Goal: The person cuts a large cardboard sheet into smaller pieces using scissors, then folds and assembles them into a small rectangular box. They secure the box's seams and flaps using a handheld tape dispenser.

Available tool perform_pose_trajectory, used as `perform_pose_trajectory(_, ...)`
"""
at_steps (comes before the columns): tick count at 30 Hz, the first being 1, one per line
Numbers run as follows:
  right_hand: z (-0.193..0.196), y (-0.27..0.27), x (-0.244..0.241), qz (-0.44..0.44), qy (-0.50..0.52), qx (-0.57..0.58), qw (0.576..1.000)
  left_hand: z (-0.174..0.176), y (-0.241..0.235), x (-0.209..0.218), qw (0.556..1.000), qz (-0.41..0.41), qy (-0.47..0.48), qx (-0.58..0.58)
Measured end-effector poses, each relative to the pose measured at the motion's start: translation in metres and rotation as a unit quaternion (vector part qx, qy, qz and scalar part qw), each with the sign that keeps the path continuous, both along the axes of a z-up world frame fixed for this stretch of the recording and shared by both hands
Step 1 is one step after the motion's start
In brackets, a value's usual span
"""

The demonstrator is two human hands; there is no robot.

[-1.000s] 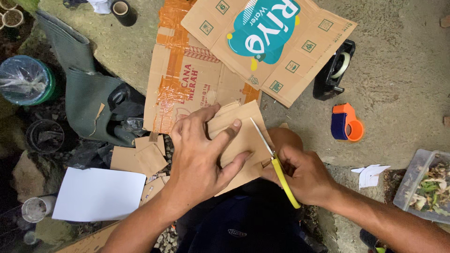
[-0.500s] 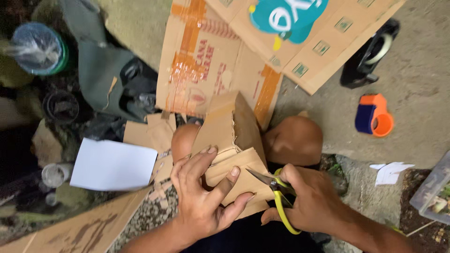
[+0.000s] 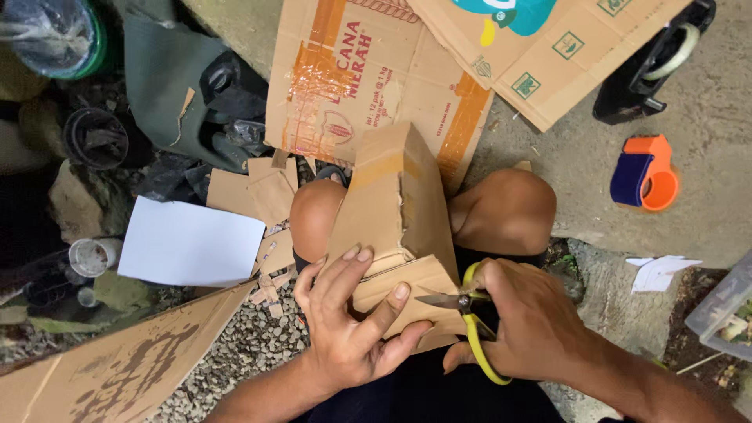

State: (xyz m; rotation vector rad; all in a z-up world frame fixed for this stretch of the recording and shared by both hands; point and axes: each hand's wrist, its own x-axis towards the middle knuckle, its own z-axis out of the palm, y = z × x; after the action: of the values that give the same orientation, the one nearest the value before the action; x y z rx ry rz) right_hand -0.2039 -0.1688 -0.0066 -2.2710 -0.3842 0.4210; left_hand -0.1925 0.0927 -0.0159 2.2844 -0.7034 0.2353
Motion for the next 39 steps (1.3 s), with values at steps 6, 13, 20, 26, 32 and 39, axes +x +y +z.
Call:
perform_pose_trajectory(6,-0.003,0.005,0.0,-0.005,-0.006,0.011,1.0,-0.001,0.002,0.001,1.0,-0.003,-0.005,0.003)
perform_pose_trajectory(13,-0.01,0.003,0.003,0.011,0.002,0.043,0.999,-0.005,0.003,-0.002,1.0,0.003,0.0,-0.001)
perform_pose_trajectory(20,0.004,0.008,0.016,0.002,-0.036,0.011,0.999,-0.004,0.002,-0.003,1.0,-0.001,-0.005,0.001)
perform_pose_trajectory(26,-0.005,0.007,0.015,0.005,0.005,0.021,1.0,-0.005,0.003,-0.002,1.0,0.003,-0.004,0.001)
perform_pose_trajectory(32,-0.001,0.005,0.016,0.008,-0.046,0.019,0.999,-0.004,0.001,-0.002,1.0,-0.009,-0.014,0.009)
perform_pose_trajectory(39,-0.008,0.011,0.022,0.006,0.017,-0.027,0.999,-0.007,0.002,-0.003,1.0,-0.003,-0.016,0.006)
